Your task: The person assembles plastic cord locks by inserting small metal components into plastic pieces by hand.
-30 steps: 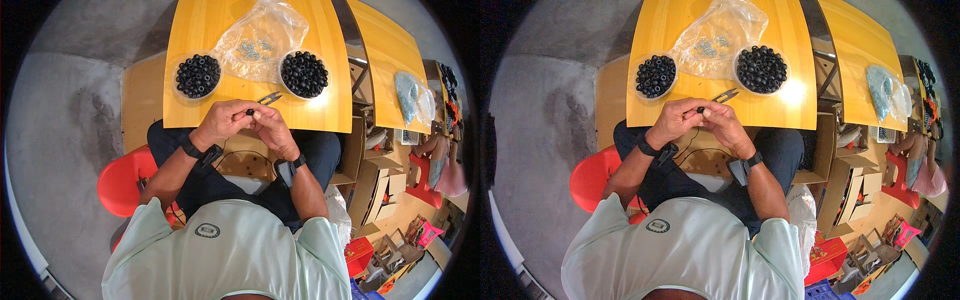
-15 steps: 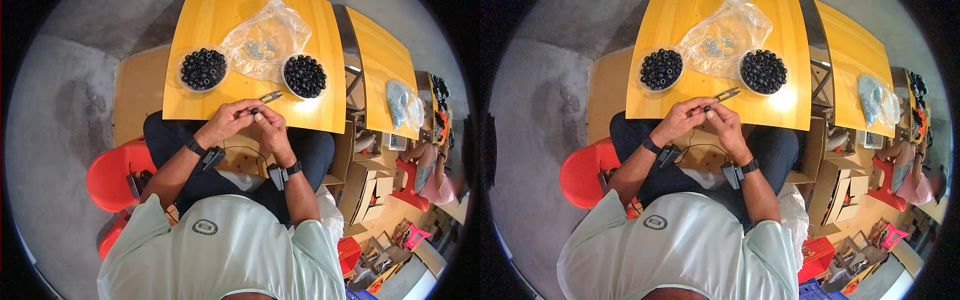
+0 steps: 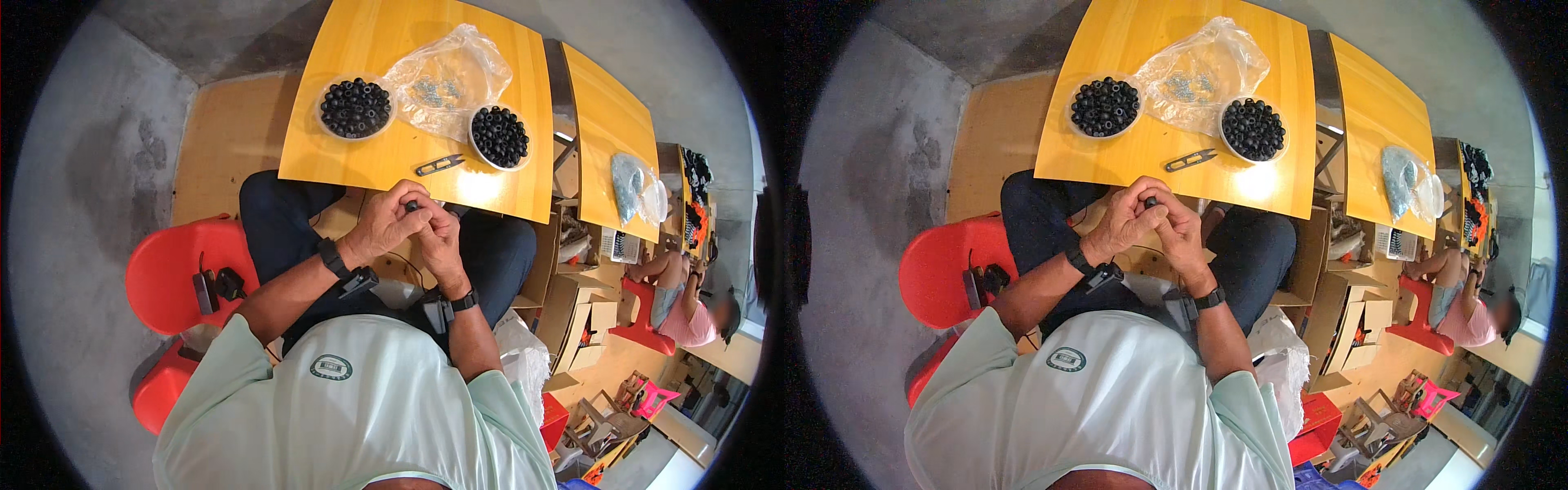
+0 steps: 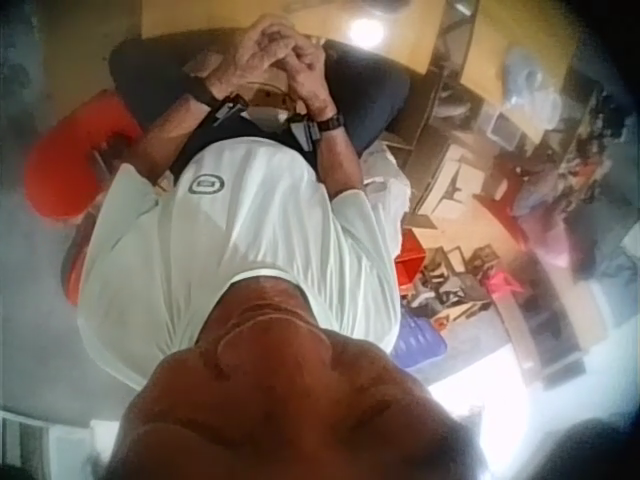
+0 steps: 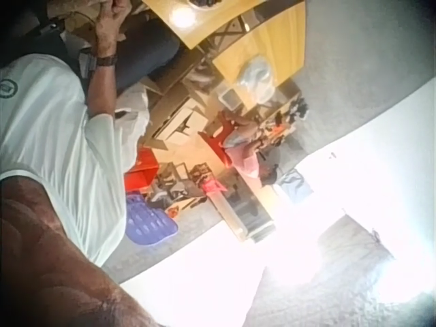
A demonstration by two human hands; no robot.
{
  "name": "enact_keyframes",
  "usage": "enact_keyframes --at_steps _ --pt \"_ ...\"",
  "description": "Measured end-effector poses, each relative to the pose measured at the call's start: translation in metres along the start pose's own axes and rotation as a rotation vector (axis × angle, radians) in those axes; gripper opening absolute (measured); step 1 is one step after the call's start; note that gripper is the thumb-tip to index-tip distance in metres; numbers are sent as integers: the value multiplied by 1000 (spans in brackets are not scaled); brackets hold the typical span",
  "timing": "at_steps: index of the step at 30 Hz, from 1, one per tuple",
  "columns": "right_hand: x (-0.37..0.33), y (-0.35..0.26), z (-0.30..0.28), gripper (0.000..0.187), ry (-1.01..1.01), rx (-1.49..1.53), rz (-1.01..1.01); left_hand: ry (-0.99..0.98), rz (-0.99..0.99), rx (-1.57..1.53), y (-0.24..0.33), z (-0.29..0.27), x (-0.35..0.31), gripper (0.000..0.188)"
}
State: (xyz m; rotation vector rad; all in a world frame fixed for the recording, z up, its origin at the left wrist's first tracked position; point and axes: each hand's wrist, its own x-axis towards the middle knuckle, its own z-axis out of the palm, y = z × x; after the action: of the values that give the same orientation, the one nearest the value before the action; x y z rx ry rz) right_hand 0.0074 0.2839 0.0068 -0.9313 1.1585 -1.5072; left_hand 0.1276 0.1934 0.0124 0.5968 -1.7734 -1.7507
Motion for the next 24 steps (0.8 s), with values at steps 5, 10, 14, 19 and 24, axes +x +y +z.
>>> enact_keyframes --at_steps 5,10,14,19,24 --pt "0 7 5 33 18 93 24 14 13 20 1 -1 -2 34" --pt "5 25 -2 26 14 123 75 20 -128 -5 -13 -4 5 28" --pt "8 27 8 22 39 109 84 68 -143 18 -7 -2 8 27" --pt "6 29 18 24 69 36 65 250 -89 -48 -8 3 3 24" --pt "5 27 23 20 53 14 64 320 -61 13 -6 3 -1 20"
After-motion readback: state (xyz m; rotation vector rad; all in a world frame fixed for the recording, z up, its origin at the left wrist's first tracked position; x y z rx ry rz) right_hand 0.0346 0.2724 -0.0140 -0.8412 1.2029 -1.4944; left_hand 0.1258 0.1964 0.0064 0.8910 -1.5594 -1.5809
